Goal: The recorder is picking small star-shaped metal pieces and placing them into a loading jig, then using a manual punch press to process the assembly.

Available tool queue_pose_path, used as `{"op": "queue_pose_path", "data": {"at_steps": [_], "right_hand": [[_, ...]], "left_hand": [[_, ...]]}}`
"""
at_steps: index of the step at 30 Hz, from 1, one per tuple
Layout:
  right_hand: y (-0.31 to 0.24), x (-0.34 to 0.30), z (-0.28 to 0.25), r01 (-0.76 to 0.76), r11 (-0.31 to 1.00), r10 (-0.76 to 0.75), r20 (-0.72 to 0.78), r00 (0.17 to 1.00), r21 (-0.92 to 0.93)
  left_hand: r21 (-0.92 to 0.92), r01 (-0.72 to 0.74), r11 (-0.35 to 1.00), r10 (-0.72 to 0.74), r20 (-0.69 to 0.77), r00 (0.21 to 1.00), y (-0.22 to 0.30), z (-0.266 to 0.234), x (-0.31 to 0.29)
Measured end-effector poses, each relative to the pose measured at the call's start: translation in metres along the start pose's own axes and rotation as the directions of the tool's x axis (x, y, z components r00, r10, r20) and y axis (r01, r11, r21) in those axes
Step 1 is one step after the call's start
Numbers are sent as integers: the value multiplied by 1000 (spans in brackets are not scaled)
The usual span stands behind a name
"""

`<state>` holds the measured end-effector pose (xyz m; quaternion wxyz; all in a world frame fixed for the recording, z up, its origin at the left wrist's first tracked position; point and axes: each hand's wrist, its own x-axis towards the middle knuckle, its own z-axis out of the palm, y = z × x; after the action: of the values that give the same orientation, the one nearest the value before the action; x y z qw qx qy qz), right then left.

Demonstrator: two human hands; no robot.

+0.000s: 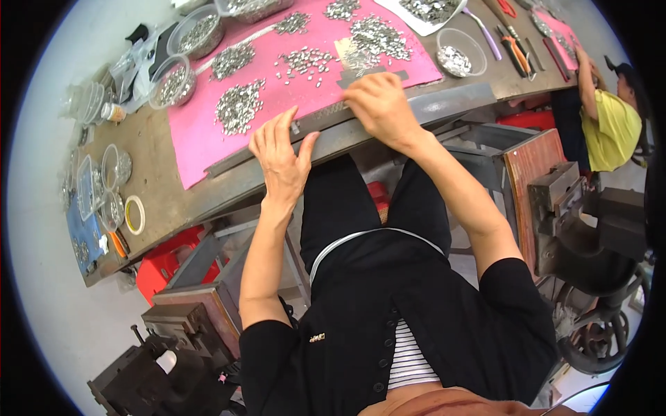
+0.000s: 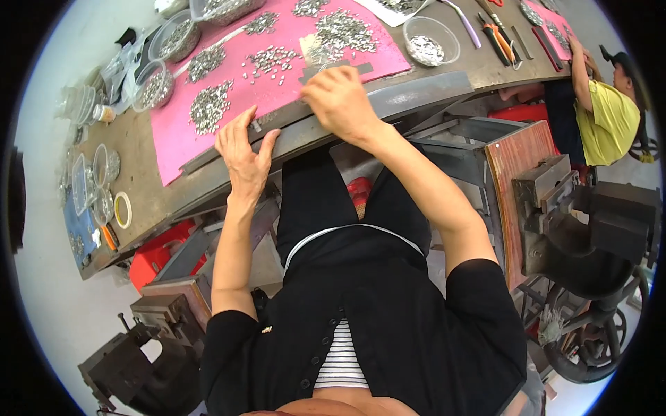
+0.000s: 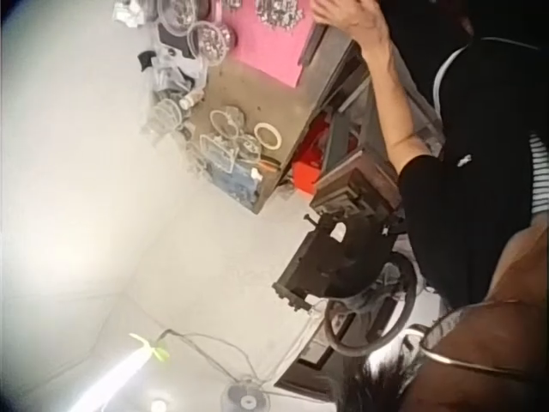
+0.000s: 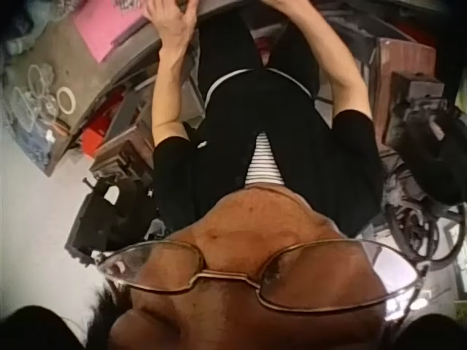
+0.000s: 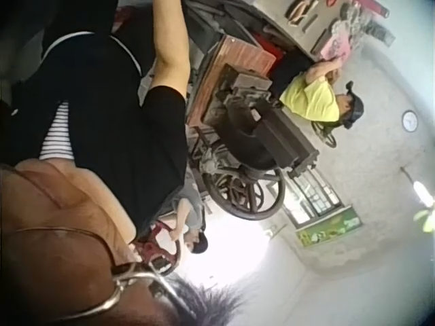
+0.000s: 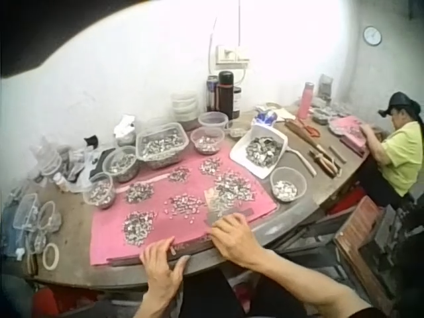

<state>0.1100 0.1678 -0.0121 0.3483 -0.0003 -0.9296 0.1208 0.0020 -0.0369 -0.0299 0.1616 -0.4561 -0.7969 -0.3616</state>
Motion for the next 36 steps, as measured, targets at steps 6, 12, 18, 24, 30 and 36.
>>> {"op": "queue_pose_path", "data": {"at_steps": [6, 12, 18, 24, 30, 36], "right_hand": [[14, 17, -3, 311, 950, -302, 180, 936, -26], [95, 58, -57, -70, 974, 14, -250, 968, -214], [96, 17, -46, -120, 985, 123, 18, 992, -127], [62, -23, -30, -87, 974, 119, 143, 983, -210], [74, -38, -48, -152, 988, 152, 7, 988, -21], [74, -29, -37, -273, 960, 279, -90, 956, 68]], "left_hand": [[4, 12, 1000, -12, -35, 999, -1, 4, -5], [1, 22, 1000, -22, 7, 1000, 5, 3, -1], [58, -199, 978, 186, 181, 966, 37, 37, 57], [-113, -312, 943, 332, 333, 883, 46, 95, 99], [-305, -124, 944, 222, 313, 924, 42, 85, 103], [-160, -165, 973, 197, 214, 957, 45, 94, 113]]}}
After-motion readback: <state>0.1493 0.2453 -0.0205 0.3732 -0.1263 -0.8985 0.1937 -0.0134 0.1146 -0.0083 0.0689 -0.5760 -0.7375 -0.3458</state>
